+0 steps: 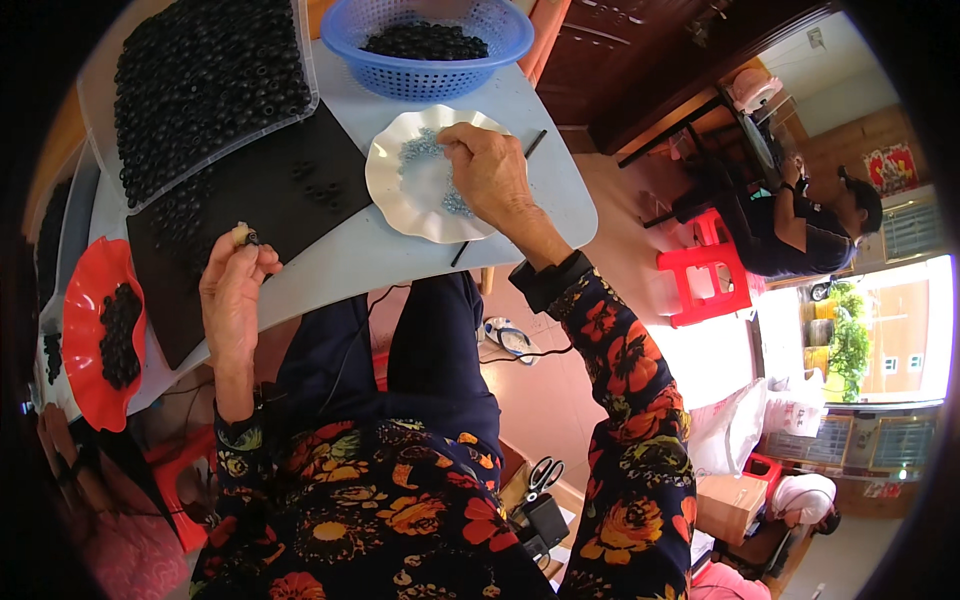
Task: Inserting small blue decorative beads into circular black plastic components by hand.
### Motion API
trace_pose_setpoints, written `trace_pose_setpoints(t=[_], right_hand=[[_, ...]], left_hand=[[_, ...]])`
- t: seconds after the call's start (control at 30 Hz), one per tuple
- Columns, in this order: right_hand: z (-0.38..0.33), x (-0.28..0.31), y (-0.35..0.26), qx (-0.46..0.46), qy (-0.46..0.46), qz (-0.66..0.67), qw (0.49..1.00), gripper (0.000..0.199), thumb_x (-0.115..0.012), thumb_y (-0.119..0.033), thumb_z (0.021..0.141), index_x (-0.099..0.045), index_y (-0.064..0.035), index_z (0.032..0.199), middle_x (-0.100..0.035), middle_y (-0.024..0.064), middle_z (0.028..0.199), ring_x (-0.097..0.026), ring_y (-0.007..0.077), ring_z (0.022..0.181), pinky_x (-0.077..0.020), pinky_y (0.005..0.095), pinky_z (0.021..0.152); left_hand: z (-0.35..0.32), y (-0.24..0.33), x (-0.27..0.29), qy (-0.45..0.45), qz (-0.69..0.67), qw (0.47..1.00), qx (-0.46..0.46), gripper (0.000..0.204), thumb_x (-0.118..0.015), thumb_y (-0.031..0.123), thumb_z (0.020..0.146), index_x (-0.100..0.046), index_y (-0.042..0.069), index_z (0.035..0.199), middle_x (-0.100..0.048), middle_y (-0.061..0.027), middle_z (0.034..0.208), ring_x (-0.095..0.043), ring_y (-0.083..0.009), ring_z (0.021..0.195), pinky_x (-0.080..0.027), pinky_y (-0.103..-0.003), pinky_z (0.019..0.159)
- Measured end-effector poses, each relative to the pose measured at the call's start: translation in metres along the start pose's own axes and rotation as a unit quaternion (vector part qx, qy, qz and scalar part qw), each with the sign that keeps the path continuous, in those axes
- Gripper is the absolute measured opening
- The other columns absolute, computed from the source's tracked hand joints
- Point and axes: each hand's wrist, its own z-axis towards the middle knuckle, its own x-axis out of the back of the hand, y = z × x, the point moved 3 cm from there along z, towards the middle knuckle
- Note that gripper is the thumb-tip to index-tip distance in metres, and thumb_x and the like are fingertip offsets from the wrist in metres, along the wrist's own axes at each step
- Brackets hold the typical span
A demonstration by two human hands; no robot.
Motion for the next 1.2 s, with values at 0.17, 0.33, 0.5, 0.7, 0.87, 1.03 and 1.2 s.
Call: trace_pose_setpoints(t=[0.17, 0.33, 0.5, 0.7, 0.87, 1.03, 1.2], right_hand=[[-0.010, -0.014, 0.001, 0.087, -0.022, -0.044, 0.995, 0.026, -0.047, 0.000, 0.082, -0.068, -0.0044, 0.098, -0.069, 0.0119, 0.080, -0.068, 0.0235, 0.075, -0.0527, 0.0324, 0.072], [-0.009, -0.001, 0.007, 0.025, 0.013, 0.003, 1.000, 0.029, -0.046, 0.000, 0.081, -0.068, -0.0054, 0.099, -0.069, 0.0117, 0.079, -0.068, 0.0229, 0.075, -0.0527, 0.0329, 0.072], [-0.012, 0.003, 0.011, 0.040, -0.041, -0.075, 0.996, 0.029, -0.043, 0.000, 0.083, -0.067, -0.0013, 0.100, -0.069, 0.0122, 0.080, -0.068, 0.0215, 0.072, -0.0529, 0.0293, 0.071], [-0.013, 0.006, 0.007, -0.038, 0.056, 0.155, 0.986, 0.027, -0.044, -0.001, 0.085, -0.065, 0.0024, 0.100, -0.068, 0.0143, 0.078, -0.068, 0.0185, 0.069, -0.0543, 0.0299, 0.067], [-0.019, 0.018, 0.000, -0.056, 0.051, 0.125, 0.989, 0.026, -0.044, -0.002, 0.085, -0.066, 0.0035, 0.097, -0.068, 0.0149, 0.078, -0.069, 0.0181, 0.070, -0.0537, 0.0292, 0.066], [-0.033, 0.007, -0.001, -0.036, -0.024, 0.068, 0.997, 0.026, -0.045, -0.003, 0.086, -0.065, 0.0016, 0.103, -0.068, 0.0099, 0.083, -0.068, 0.0152, 0.074, -0.0529, 0.0276, 0.070], [-0.034, 0.002, -0.006, -0.064, -0.016, 0.249, 0.966, 0.028, -0.042, -0.003, 0.088, -0.063, 0.0034, 0.104, -0.068, 0.0150, 0.094, -0.069, 0.0198, 0.079, -0.0529, 0.0282, 0.074]], left_hand=[[0.001, -0.003, 0.001, -0.011, 0.008, 1.000, -0.008, 0.015, -0.054, 0.002, 0.090, -0.061, 0.000, 0.103, -0.059, -0.0032, 0.085, -0.060, -0.0125, 0.078, -0.050, -0.029, 0.072], [0.001, -0.003, -0.001, -0.018, 0.011, 1.000, -0.014, 0.015, -0.055, 0.002, 0.090, -0.061, 0.000, 0.104, -0.060, -0.0037, 0.084, -0.060, -0.0120, 0.077, -0.050, -0.030, 0.073], [0.001, -0.002, 0.003, -0.012, 0.041, 0.999, -0.016, 0.018, -0.054, 0.003, 0.090, -0.060, -0.001, 0.106, -0.061, -0.0058, 0.084, -0.060, -0.0133, 0.078, -0.050, -0.030, 0.074], [0.003, -0.003, -0.001, -0.023, 0.045, 0.999, -0.015, 0.016, -0.055, 0.004, 0.090, -0.061, -0.001, 0.105, -0.060, -0.0048, 0.084, -0.060, -0.0121, 0.077, -0.050, -0.029, 0.073], [0.002, -0.002, 0.000, -0.026, 0.049, 0.998, -0.022, 0.017, -0.055, 0.004, 0.090, -0.060, -0.002, 0.105, -0.059, -0.0044, 0.084, -0.059, -0.0120, 0.077, -0.050, -0.028, 0.073], [0.001, 0.001, -0.004, -0.024, 0.061, 0.998, -0.011, 0.015, -0.054, 0.005, 0.091, -0.059, -0.002, 0.103, -0.058, -0.0042, 0.083, -0.057, -0.0115, 0.076, -0.049, -0.028, 0.073], [0.002, 0.000, -0.003, -0.031, 0.066, 0.997, -0.008, 0.019, -0.054, 0.006, 0.090, -0.057, -0.003, 0.106, -0.060, -0.0060, 0.084, -0.058, -0.0132, 0.079, -0.049, -0.029, 0.076]])
